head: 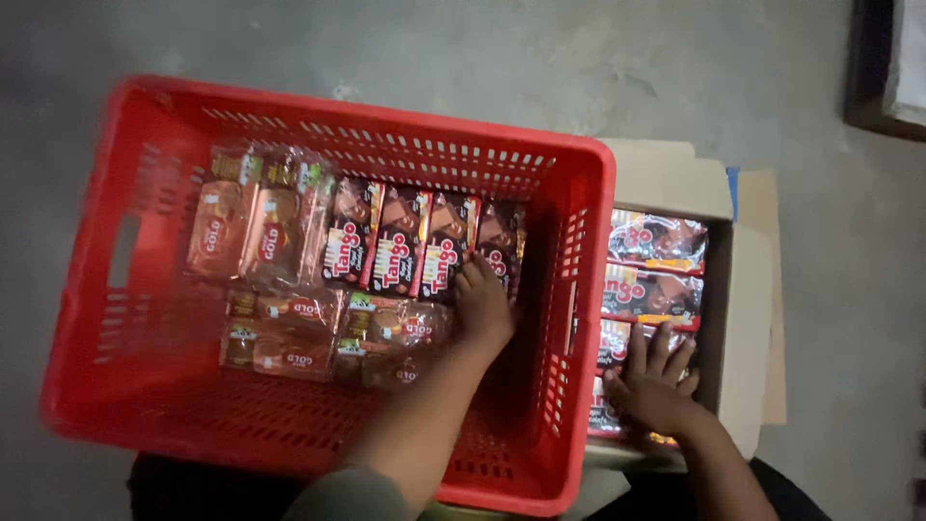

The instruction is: The person is transferring snack boxes from a red plastic crate into a cardboard box and arranging them.

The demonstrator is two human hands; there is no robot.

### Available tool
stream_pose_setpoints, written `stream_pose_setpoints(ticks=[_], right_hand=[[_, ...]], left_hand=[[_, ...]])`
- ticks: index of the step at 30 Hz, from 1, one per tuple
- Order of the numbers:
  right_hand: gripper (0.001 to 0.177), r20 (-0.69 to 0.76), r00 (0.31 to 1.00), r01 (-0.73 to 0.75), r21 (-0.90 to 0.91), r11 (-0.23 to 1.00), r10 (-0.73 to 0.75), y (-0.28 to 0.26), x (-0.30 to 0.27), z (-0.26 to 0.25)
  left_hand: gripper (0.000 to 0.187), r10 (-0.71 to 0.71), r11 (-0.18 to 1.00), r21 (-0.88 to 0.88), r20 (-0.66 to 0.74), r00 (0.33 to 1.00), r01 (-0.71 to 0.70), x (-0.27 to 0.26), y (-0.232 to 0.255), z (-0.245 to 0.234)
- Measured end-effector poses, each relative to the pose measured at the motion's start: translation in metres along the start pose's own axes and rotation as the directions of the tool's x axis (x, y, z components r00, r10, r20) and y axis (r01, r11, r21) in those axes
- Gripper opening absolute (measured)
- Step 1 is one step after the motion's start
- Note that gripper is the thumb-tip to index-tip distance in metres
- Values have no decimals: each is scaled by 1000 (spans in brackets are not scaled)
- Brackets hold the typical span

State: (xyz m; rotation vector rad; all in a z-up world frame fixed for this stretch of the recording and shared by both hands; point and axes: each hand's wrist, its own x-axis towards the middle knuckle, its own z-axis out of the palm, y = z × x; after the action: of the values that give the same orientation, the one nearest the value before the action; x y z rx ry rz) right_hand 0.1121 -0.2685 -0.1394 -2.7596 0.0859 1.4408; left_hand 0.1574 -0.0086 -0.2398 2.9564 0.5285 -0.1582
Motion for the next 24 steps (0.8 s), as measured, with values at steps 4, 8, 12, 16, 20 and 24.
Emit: stream_pose_setpoints(ticks=[4, 8, 12, 16, 20, 24], right_hand=[[94, 41, 999, 16, 55, 998, -19, -5, -8, -8], [96, -17, 1000, 7, 40, 999, -7, -3, 0, -2], [93, -26, 1000, -13, -1, 1000, 13, -5, -1, -1], [106, -320, 946, -71, -28, 997, 58, 10, 37, 44], [101, -294, 955, 18, -42, 999, -29, 9, 21, 33], [94, -286, 955, 85, 4, 996, -80, 6, 10, 21]], left_hand=[[140, -34, 988, -140, 213, 977, 65, 12, 0, -38], [131, -144, 882, -336, 474, 869, 330, 20, 4, -91], [120, 20, 879, -410, 542, 840, 243, 19, -3, -117], [72, 121, 892, -451, 225, 967, -7, 26, -36, -96], [53, 162, 827, -560, 328, 931, 53, 17, -57, -153], [61, 255, 783, -614, 166, 953, -103, -21, -79, -217]])
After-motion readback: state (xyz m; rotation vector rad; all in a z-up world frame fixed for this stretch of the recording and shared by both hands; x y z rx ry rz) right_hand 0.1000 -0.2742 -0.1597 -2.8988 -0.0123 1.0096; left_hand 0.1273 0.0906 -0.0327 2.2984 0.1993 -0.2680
